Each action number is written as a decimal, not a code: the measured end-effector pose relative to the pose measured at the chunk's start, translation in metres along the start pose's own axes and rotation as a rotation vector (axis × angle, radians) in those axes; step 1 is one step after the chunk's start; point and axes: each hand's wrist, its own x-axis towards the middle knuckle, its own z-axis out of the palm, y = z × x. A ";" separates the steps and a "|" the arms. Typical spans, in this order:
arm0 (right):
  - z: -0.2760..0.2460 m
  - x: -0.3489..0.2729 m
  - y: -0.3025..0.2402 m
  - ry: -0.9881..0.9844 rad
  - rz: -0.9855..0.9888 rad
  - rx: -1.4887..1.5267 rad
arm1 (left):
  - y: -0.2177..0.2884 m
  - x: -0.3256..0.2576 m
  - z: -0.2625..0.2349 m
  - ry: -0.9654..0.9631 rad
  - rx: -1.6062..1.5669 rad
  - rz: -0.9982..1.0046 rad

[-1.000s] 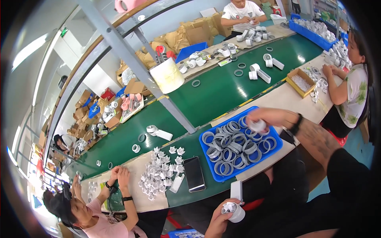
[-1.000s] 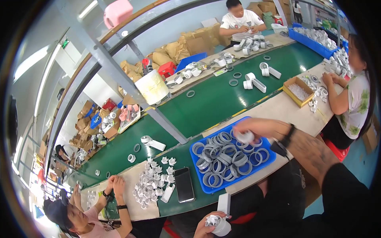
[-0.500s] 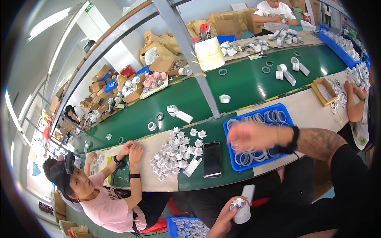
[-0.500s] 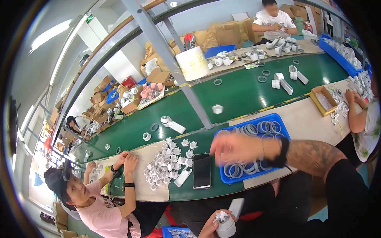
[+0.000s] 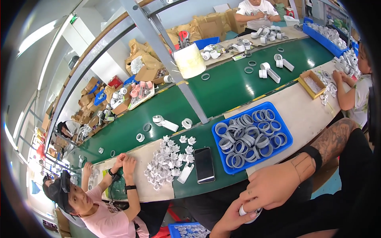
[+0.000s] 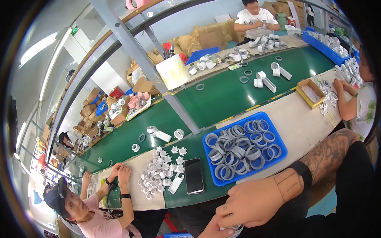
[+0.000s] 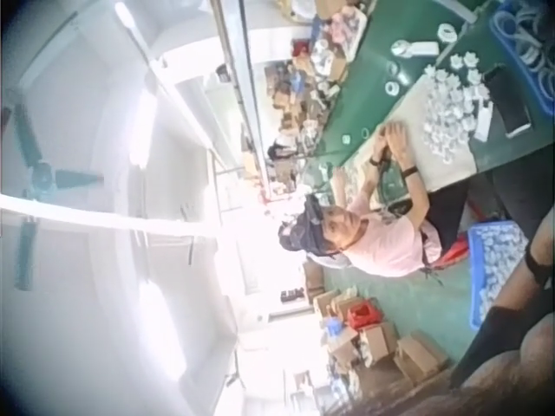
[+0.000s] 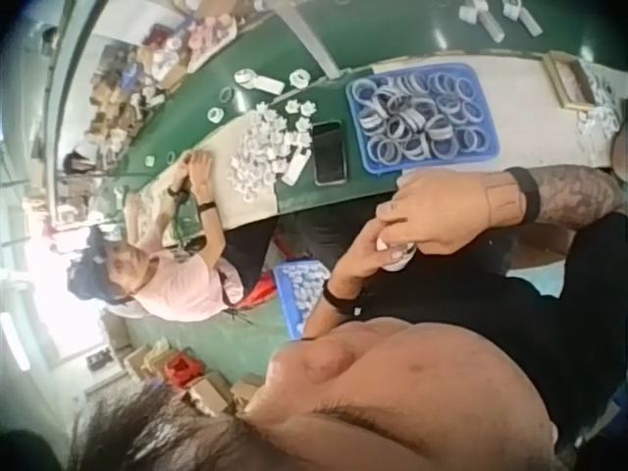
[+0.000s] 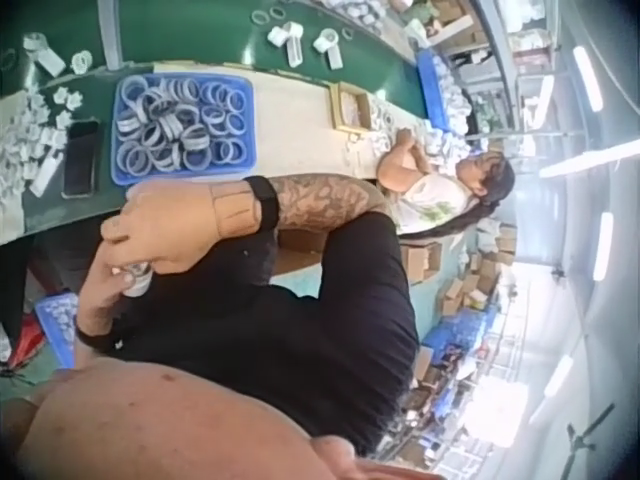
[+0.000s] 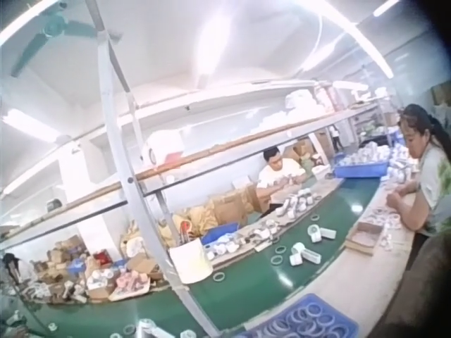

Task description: The recorder assembles small white plastic components by fitting different parts together on a factory workbench.

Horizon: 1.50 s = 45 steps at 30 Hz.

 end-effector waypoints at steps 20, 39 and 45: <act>0.023 -0.031 0.008 0.318 -0.020 -0.097 | 0.085 -0.006 0.071 0.082 0.343 -0.263; 0.121 -0.313 0.091 1.233 1.305 0.237 | 0.080 -0.030 -0.098 0.484 0.068 0.169; 0.159 -0.263 0.130 1.177 1.252 -0.323 | 0.137 0.142 -0.167 0.847 0.794 0.132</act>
